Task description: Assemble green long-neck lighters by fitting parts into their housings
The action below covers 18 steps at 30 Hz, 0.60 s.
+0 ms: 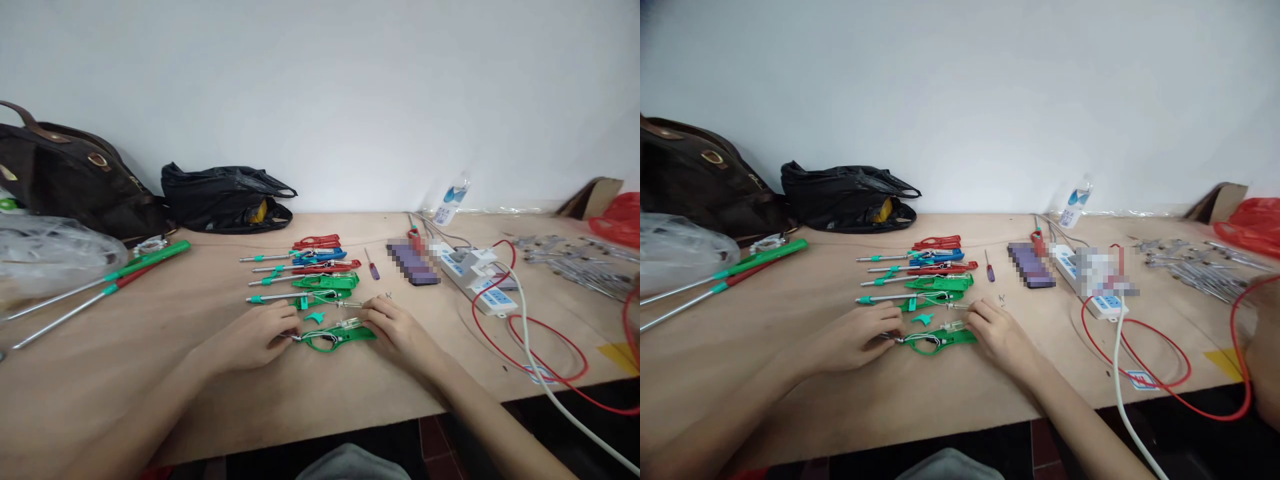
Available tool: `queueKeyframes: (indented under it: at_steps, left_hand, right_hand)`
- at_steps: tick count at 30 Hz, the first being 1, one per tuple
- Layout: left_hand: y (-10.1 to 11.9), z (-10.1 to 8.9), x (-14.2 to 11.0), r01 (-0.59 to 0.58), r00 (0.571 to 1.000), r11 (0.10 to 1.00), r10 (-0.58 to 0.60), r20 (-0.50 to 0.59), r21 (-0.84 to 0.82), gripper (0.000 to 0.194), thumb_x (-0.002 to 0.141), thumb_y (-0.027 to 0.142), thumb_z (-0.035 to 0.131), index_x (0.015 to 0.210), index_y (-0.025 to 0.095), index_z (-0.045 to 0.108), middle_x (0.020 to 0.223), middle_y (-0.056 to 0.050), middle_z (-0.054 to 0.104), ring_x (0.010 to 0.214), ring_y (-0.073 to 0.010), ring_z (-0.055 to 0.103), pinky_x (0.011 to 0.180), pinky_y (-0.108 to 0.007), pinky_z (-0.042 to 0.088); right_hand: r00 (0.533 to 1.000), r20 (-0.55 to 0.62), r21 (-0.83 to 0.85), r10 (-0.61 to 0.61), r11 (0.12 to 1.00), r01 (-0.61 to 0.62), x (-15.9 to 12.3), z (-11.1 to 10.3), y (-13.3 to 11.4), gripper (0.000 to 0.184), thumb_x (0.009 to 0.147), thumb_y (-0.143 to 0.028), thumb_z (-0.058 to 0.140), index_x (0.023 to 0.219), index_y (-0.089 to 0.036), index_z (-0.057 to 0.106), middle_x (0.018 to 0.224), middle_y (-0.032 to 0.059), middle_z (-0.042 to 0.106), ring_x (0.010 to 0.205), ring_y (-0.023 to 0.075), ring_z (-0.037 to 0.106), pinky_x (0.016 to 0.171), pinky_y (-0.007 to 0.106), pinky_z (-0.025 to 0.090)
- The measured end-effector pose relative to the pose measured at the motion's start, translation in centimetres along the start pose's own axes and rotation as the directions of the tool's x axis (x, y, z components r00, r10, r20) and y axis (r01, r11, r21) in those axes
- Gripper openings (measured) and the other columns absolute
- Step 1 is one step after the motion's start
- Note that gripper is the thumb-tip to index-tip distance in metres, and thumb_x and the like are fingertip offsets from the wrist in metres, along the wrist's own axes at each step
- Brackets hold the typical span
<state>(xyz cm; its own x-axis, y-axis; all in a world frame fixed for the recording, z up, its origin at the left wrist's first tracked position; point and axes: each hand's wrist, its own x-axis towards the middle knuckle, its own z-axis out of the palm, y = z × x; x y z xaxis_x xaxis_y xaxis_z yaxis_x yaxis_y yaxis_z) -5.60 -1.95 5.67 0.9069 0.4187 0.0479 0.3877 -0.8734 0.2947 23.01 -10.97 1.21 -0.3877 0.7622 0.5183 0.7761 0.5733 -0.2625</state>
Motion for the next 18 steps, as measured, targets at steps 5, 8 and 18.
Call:
queueKeyframes:
  at_steps: [5, 8, 18]
  left_hand:
    - [1.4, 0.9, 1.4, -0.016, 0.988, 1.0, 0.013, -0.157, -0.019, 0.014, 0.089, 0.024, 0.053, 0.101, 0.022, 0.059, 0.1, -0.003, 0.061, 0.092, -0.0204, 0.056, 0.077, -0.031, 0.042]
    - [2.9, 2.2, 3.0, 0.004, 0.956, 1.0, -0.001, -0.293, 0.011, 0.009, 0.092, 0.026, 0.052, 0.097, 0.02, 0.058, 0.098, -0.004, 0.062, 0.095, -0.022, 0.054, 0.082, -0.034, 0.041]
    - [4.4, 4.3, 5.1, 0.066, 0.952, 0.994, -0.036, -0.303, 0.089, 0.007, 0.09, 0.02, 0.056, 0.083, 0.018, 0.059, 0.095, -0.004, 0.064, 0.09, -0.0219, 0.051, 0.078, -0.036, 0.036]
  right_hand:
    - [0.999, -0.031, 0.04, 0.013, 0.999, -0.012, 0.1, 0.0, 0.0, 0.023, 0.096, -0.017, 0.041, 0.106, -0.017, 0.061, 0.094, 0.0101, 0.061, 0.085, 0.0207, 0.058, 0.072, 0.035, 0.053]
    - [0.999, -0.04, 0.051, 0.004, 0.999, -0.002, 0.1, 0.0, 0.0, 0.022, 0.096, -0.017, 0.041, 0.105, -0.018, 0.061, 0.093, 0.0101, 0.061, 0.084, 0.0207, 0.057, 0.072, 0.035, 0.052]
    - [0.999, -0.046, 0.034, -0.007, 0.999, 0.009, -0.1, 0.1, 0.1, 0.02, 0.096, -0.017, 0.041, 0.104, -0.017, 0.06, 0.095, 0.0107, 0.061, 0.085, 0.021, 0.056, 0.074, 0.036, 0.051]
